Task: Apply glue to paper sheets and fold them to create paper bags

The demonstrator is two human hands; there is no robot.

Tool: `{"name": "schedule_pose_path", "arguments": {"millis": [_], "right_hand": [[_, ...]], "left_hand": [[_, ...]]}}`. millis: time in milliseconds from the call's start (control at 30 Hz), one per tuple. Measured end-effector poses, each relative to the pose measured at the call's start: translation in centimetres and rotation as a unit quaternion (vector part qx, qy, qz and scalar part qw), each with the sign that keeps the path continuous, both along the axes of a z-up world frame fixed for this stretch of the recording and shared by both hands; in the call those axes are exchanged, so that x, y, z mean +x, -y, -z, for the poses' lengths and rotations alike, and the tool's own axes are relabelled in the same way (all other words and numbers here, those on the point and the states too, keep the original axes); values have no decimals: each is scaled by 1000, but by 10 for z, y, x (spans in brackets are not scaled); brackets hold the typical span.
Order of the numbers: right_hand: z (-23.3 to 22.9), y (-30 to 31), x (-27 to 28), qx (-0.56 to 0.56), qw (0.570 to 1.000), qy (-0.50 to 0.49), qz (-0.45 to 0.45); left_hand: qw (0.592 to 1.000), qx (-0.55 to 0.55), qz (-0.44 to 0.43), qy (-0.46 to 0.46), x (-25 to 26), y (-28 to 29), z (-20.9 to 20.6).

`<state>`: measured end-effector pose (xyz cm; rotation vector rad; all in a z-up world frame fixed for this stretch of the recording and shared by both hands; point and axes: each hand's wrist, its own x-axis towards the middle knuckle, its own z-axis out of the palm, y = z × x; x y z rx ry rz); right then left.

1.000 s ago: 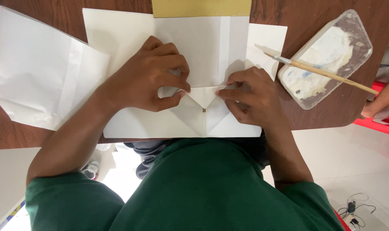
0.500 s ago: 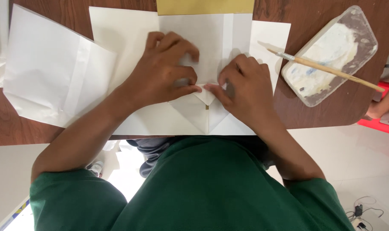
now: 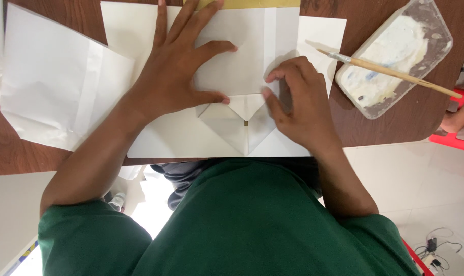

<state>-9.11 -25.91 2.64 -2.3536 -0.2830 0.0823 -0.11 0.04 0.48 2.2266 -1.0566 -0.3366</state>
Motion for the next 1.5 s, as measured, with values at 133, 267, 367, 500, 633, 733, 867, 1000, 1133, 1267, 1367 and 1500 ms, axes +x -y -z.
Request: {"name": "schedule_pose_path", "arguments": {"millis": [133, 267, 367, 500, 633, 733, 867, 1000, 1133, 1267, 1367, 1500], "right_hand": [[13, -15, -7, -130, 990, -4, 51], [12, -17, -10, -165, 985, 1, 51], [8, -13, -12, -170, 985, -10, 37], [5, -14, -13, -158, 987, 4, 20], [8, -11, -12, -146, 989, -11, 19], [10, -6, -12, -103, 994, -30, 25], [6, -1, -12, -15, 997, -62, 46], [6, 4, -12, 44, 996, -61, 50], [8, 2, -12, 33, 998, -33, 40], [8, 0, -14, 25, 997, -51, 57], [6, 5, -15, 37, 998, -29, 38], [4, 15, -33, 5, 993, 101, -55]], "left_hand": [[1000, 11, -11, -1, -1, 1, -4], [1000, 17, -11, -15, 0, 0, -4], [1000, 24, -6, -11, 0, -1, -2], [1000, 25, -4, -13, -1, -1, -5], [999, 34, 4, -8, 0, -1, -4], [999, 42, 6, -22, 0, -1, -8], [999, 42, 17, -24, 2, -2, -9], [998, 45, 17, -39, 4, -4, -10], [998, 48, 17, -41, 4, -4, -8], [997, 56, 23, -37, 3, -3, -11], [997, 57, 44, 29, 4, -8, -11], [959, 80, 66, 262, -7, -15, -44]]}}
